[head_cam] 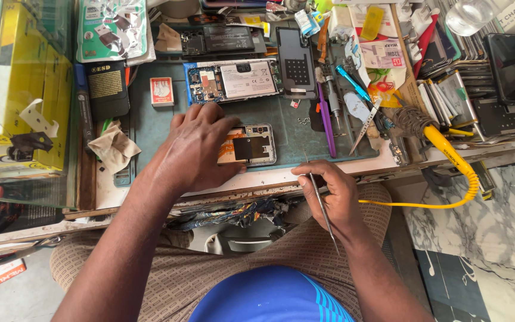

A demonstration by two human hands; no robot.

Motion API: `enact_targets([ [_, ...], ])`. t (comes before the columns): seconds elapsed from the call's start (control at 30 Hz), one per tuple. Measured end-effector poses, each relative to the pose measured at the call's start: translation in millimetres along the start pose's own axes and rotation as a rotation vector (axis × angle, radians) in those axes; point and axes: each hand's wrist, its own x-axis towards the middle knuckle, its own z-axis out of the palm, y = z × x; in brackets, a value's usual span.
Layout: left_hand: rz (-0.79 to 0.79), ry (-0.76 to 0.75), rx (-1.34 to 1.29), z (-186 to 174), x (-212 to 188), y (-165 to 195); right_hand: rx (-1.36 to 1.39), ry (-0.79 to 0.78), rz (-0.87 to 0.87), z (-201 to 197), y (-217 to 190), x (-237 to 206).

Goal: The person uses a metal prying tool to carefully lift and separate the internal components of a disassembled smartphone. They work along the edges of the device to detach the screen assembly from the chassis.

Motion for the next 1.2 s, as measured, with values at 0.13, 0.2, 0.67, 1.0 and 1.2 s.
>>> enact_targets([
  [0.13, 0.063, 0.011, 0.043, 0.2, 3.7, 5.4, 0.025, -0.018, 0.016, -1.3, 3.1, 0.7],
  [0.2, 0.043, -0.035, 0.057, 0.2, 4.5, 5.9, 0.028, -0.026, 0.006, -1.3, 4.8, 1.0],
  [0.67, 0.039, -0.099, -0.028, 3.2, 22.2, 0.7, 0.055, -0.001, -0.036, -2.7, 11.1, -1.5],
  [1.0, 0.108, -0.057, 0.016, 2.9, 13.6, 4.2, 0.165, -0.023, 0.094, -4.2, 24.9, -6.4],
  [1.2, 0.11, 0.08, 0.0, 10.4, 11.8, 12.4, 0.41, -0.032, 0.167, -11.8, 32.3, 6.2],
])
